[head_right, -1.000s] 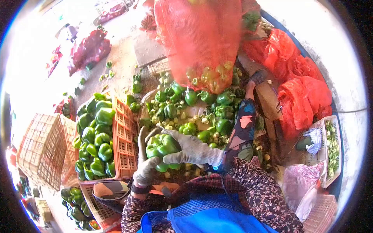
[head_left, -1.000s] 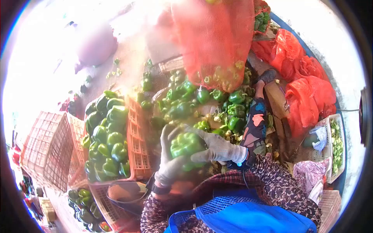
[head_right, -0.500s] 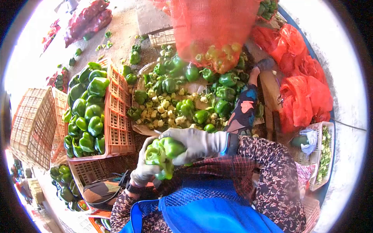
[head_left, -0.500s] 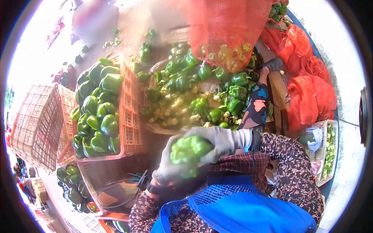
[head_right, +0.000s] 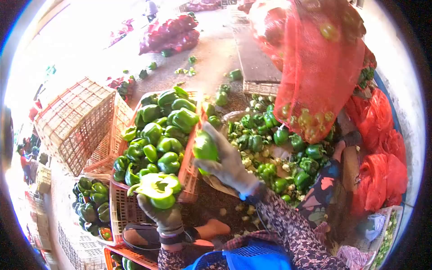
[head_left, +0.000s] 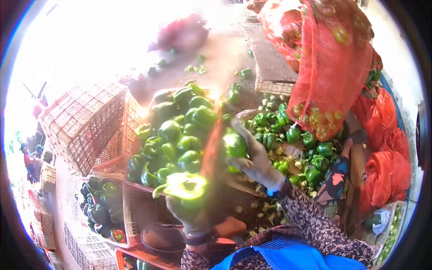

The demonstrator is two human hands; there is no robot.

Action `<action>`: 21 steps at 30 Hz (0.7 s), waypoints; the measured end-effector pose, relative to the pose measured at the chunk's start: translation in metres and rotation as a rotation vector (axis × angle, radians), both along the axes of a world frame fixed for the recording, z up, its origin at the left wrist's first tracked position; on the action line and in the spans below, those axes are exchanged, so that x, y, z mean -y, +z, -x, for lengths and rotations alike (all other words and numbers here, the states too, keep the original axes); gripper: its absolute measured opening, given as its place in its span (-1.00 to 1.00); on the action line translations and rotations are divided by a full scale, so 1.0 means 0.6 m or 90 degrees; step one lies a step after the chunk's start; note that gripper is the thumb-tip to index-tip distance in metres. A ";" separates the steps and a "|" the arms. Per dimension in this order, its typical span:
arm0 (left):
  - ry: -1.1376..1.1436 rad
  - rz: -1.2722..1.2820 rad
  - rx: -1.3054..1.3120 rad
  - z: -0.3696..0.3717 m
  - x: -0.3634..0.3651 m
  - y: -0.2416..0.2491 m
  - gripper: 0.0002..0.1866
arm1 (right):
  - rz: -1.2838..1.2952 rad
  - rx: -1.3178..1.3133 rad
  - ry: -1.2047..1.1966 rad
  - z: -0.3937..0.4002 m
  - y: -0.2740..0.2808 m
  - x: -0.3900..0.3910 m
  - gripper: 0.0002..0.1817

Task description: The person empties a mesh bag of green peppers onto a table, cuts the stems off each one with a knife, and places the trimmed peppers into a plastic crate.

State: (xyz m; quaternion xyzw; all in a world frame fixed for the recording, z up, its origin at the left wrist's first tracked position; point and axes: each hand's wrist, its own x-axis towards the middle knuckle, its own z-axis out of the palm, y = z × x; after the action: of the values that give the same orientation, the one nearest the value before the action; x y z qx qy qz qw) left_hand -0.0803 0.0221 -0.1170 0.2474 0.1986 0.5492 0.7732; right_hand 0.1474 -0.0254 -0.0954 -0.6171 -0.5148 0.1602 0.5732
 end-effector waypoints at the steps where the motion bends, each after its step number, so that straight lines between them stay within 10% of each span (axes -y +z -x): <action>1: 0.042 -0.054 0.005 0.008 -0.016 0.015 -0.20 | -0.086 0.216 -0.026 -0.007 0.033 -0.061 0.03; 5: 0.144 -0.127 -0.070 0.024 -0.050 0.007 -0.24 | 0.042 0.406 -0.080 0.002 0.059 -0.288 0.00; 7: 0.193 -0.261 -0.376 0.013 -0.049 0.013 -0.29 | 0.073 0.469 -0.076 0.001 -0.030 -0.389 -0.14; 9: 0.160 -0.170 -0.337 0.013 -0.048 0.008 -0.29 | 0.176 0.688 -0.005 -0.002 -0.147 -0.478 -0.33; 16: 0.088 -0.092 -0.231 -0.001 -0.047 0.095 -0.03 | -0.093 0.272 0.006 0.030 -0.024 -0.314 -0.58; 18: 0.053 -0.065 -0.258 -0.003 -0.041 0.104 0.12 | 0.163 -0.179 0.249 0.043 0.069 -0.172 -0.48; 21: 0.001 -0.279 -0.405 -0.014 -0.028 0.065 0.15 | 0.164 -0.299 0.432 0.043 0.076 -0.040 -0.26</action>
State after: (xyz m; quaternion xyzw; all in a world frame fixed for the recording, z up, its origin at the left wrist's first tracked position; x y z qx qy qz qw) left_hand -0.0719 0.0386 -0.0779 0.5645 0.3064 0.4752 0.6013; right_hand 0.1214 -0.0016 -0.0498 -0.4261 -0.5202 0.5387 0.5076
